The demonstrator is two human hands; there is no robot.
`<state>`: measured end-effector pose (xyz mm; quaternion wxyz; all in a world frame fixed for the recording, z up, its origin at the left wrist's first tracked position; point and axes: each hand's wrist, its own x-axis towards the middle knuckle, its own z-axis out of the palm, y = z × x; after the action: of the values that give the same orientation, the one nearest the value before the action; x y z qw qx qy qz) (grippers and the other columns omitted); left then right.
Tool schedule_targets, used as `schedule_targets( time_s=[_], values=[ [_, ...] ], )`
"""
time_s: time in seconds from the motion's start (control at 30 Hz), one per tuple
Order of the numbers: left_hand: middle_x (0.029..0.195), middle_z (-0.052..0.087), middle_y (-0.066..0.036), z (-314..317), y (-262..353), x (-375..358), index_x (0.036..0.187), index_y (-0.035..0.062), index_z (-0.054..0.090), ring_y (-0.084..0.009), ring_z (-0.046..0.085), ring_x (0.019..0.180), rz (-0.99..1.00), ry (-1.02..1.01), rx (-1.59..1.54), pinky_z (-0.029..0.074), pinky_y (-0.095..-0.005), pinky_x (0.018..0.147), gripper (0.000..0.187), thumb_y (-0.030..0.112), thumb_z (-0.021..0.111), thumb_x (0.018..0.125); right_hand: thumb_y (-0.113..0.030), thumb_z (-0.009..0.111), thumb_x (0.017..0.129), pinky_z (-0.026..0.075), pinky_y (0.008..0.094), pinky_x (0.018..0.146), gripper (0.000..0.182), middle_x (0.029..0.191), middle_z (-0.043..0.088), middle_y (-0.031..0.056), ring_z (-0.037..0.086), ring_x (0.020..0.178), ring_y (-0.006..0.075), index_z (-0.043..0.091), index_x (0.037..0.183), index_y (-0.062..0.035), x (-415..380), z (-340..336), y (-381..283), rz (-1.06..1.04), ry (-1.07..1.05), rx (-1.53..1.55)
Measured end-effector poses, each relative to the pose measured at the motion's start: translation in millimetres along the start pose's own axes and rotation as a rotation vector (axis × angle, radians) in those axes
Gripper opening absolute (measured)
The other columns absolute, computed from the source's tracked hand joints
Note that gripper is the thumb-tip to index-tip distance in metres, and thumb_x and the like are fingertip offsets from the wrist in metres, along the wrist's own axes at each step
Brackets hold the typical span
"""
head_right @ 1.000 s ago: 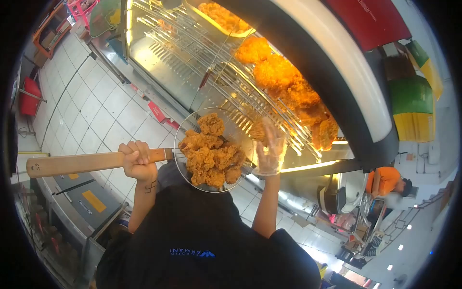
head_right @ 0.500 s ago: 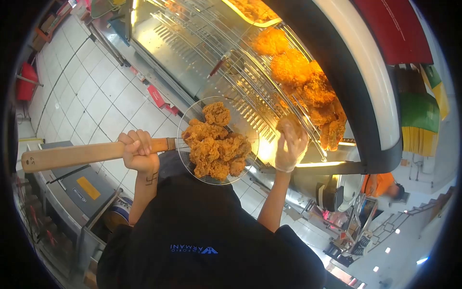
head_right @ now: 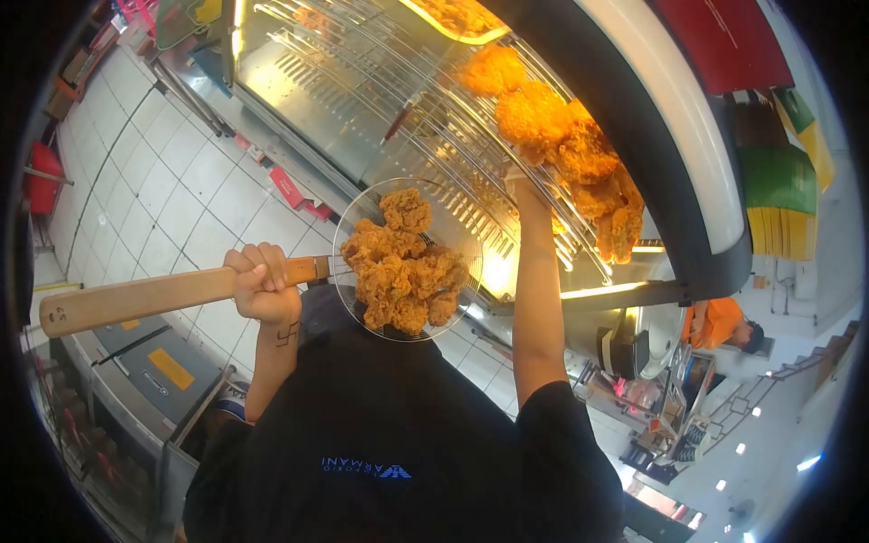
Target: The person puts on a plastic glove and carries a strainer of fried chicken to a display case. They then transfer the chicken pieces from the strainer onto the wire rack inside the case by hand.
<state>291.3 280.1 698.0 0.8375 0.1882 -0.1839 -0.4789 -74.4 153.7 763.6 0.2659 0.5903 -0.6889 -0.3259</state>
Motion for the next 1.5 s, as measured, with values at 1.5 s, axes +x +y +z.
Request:
schedule_targets(
  time_s=[1.5],
  values=[
    [0.052, 0.034, 0.0, 15, 0, -10, 0.064, 0.0119, 0.034, -0.0103, 0.028, 0.042, 0.054, -0.056, 0.041, 0.03, -0.0244, 0.042, 0.018, 0.001, 0.047, 0.071, -0.006, 0.056, 0.089, 0.052, 0.0423, 0.096, 0.058, 0.126, 0.056, 0.0191, 0.06, 0.111, 0.0284, 0.034, 0.142, -0.0041, -97, 22, -59, 0.118, -0.575, 2.719]
  ],
)
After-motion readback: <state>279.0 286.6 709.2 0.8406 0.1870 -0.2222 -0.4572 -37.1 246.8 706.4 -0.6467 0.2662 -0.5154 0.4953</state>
